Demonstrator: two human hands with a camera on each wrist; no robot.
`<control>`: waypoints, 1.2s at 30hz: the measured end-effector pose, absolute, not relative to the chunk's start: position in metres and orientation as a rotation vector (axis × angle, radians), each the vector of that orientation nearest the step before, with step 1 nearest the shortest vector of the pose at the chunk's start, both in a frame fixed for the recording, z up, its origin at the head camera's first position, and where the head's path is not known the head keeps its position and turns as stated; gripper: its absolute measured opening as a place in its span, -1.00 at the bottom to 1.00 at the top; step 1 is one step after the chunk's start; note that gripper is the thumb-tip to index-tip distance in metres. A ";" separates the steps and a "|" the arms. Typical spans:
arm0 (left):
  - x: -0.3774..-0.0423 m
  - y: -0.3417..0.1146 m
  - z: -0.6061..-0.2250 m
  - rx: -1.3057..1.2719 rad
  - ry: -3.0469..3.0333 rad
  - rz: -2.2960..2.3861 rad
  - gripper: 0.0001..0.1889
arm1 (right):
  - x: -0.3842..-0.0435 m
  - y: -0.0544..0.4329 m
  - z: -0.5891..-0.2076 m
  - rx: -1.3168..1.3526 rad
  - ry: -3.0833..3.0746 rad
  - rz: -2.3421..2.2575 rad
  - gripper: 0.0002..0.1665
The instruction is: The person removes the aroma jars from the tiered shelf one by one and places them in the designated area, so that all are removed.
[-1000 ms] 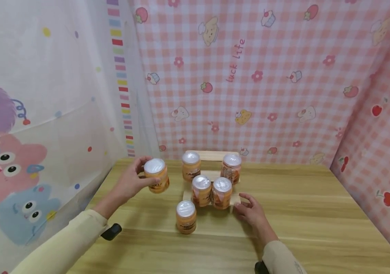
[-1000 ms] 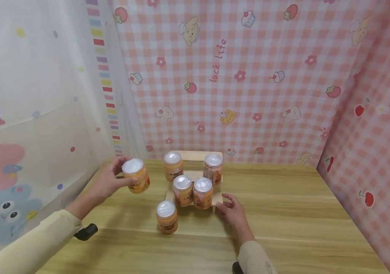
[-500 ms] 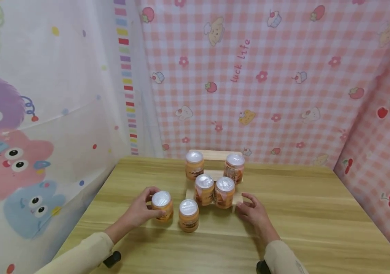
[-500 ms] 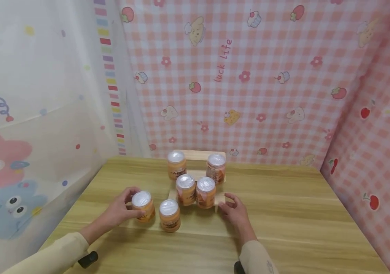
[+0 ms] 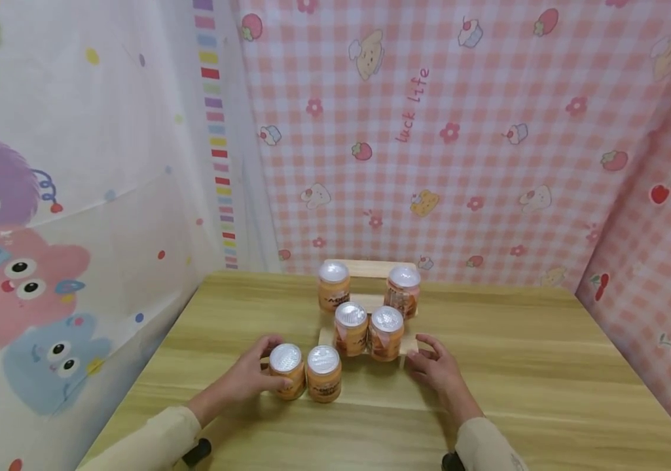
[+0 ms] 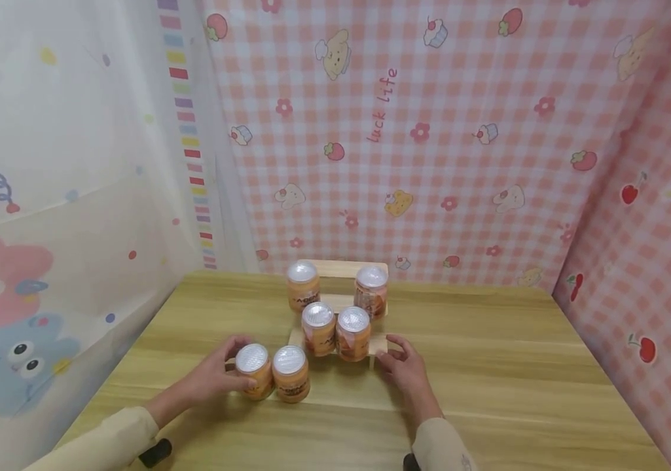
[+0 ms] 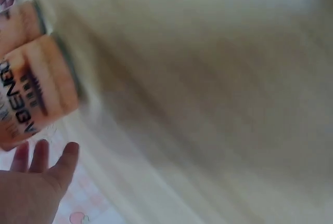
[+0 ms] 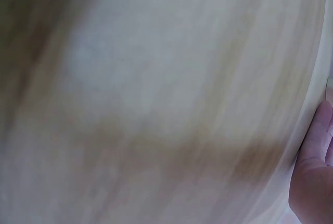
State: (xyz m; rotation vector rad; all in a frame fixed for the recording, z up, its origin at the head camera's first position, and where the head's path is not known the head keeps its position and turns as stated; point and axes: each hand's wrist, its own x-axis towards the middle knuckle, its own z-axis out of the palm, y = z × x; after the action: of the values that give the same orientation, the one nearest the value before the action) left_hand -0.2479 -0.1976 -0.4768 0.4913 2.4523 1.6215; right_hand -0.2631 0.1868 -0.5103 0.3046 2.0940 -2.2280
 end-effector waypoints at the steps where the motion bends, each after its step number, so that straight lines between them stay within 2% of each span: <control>1: -0.250 -0.198 -0.476 0.489 2.455 1.610 -0.12 | -0.263 0.187 -0.510 0.301 2.096 -2.225 -0.40; 4: -0.257 -0.199 -0.472 0.489 2.480 1.583 -0.11 | -0.262 0.187 -0.510 0.306 2.098 -2.225 -0.40; 8: -0.268 -0.201 -0.464 0.498 2.516 1.605 -0.19 | -0.261 0.188 -0.510 0.309 2.096 -2.214 -0.39; 15: -0.291 -0.196 -0.437 0.466 2.567 1.677 -0.21 | -0.262 0.184 -0.507 0.294 2.086 -2.219 -0.38; 23: -0.324 -0.169 -0.396 0.479 2.533 1.769 -0.15 | -0.261 0.185 -0.506 0.283 2.070 -2.235 -0.38; 36: -0.350 -0.124 -0.381 0.605 2.641 1.576 -0.08 | -0.263 0.188 -0.509 0.295 2.089 -2.237 -0.41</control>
State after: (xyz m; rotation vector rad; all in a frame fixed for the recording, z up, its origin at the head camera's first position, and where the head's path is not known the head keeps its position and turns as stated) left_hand -0.3502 -0.1244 -0.3808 0.6054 2.6409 1.5760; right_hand -0.2630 0.1878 -0.5089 0.2952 2.0887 -2.2367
